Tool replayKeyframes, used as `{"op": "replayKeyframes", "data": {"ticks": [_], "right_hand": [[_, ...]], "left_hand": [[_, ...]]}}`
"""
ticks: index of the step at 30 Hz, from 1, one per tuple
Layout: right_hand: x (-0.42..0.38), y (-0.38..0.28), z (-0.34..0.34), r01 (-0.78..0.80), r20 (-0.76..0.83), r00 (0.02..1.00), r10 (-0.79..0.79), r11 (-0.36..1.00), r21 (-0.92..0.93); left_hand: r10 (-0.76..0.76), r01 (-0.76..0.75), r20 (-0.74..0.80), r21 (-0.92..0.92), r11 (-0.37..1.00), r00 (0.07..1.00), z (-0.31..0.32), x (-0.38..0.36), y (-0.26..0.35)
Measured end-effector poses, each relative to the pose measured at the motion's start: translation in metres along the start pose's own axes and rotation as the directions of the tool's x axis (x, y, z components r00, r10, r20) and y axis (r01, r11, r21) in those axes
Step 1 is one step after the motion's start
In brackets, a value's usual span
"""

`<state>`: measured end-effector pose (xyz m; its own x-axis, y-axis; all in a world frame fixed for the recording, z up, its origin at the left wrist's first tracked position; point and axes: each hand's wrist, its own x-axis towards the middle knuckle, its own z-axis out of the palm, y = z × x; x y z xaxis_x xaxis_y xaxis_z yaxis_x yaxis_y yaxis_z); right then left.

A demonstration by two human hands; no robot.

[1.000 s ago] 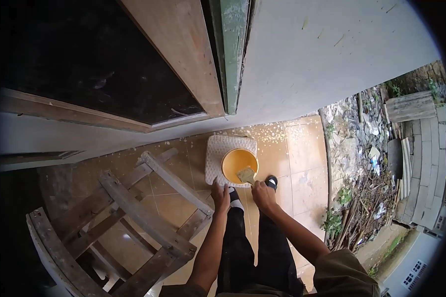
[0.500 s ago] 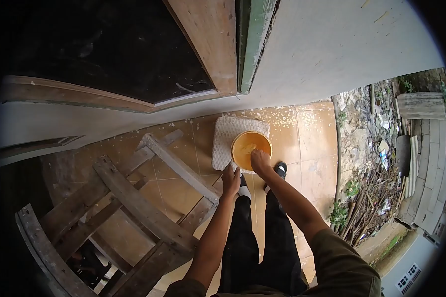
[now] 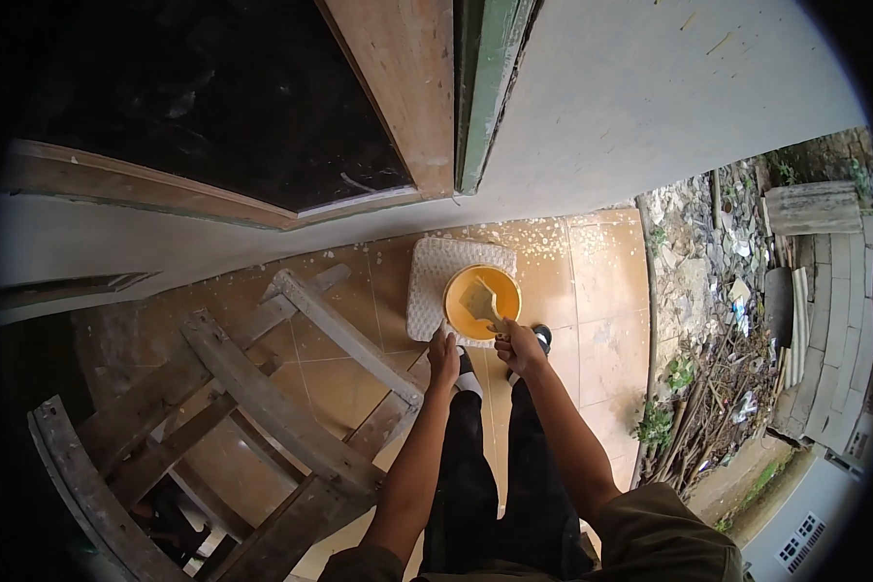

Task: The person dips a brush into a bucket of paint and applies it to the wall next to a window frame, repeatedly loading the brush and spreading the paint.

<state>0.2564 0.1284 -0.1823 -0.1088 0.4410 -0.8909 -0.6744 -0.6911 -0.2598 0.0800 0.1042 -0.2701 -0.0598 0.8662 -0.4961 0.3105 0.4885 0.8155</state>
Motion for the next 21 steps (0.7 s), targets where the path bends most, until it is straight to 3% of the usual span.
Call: {"op": "replayKeyframes", "data": {"ticks": [2, 6, 8, 10, 12, 15, 18, 21], "right_hand": [[0.009, 0.007, 0.008, -0.029, -0.08, 0.996, 0.048, 0.974, 0.226], [0.037, 0.013, 0.015, -0.045, -0.095, 0.991, 0.09, 0.917, 0.396], [0.054, 0.017, 0.011, -0.195, 0.099, 0.981, 0.168, 0.805, 0.561], [0.058, 0.013, 0.016, -0.209, 0.13, 0.978, 0.165, 0.802, 0.56], [0.053, 0.01, 0.018, -0.22, 0.156, 0.975, 0.16, 0.8, 0.558], [0.042, 0.004, 0.014, -0.173, 0.117, 0.985, 0.13, 0.828, 0.533], [0.032, 0.008, -0.002, -0.254, 0.198, 0.966, 0.169, 0.781, 0.571], [0.019, 0.014, -0.008, -0.181, 0.102, 0.984, 0.149, 0.837, 0.517]], "left_hand": [[-0.015, 0.014, 0.035, 0.027, 1.0, 0.999, -0.003, 0.005, -0.008], [0.004, -0.008, 0.023, 0.137, 0.991, 1.0, 0.003, 0.01, -0.026], [0.058, -0.068, 0.05, 0.23, 0.971, 0.997, -0.005, 0.011, -0.015], [0.108, -0.128, 0.08, 0.319, 0.939, 0.991, -0.012, 0.008, 0.001], [-0.02, -0.037, 0.133, 0.413, 0.91, 0.991, -0.016, 0.003, 0.015], [-0.097, -0.006, 0.152, 0.564, 0.826, 0.984, -0.017, 0.002, 0.028], [-0.054, -0.039, 0.136, 0.596, 0.802, 0.989, -0.014, -0.001, 0.027], [-0.106, -0.02, 0.162, 0.631, 0.776, 0.981, -0.012, -0.001, 0.024]]}}
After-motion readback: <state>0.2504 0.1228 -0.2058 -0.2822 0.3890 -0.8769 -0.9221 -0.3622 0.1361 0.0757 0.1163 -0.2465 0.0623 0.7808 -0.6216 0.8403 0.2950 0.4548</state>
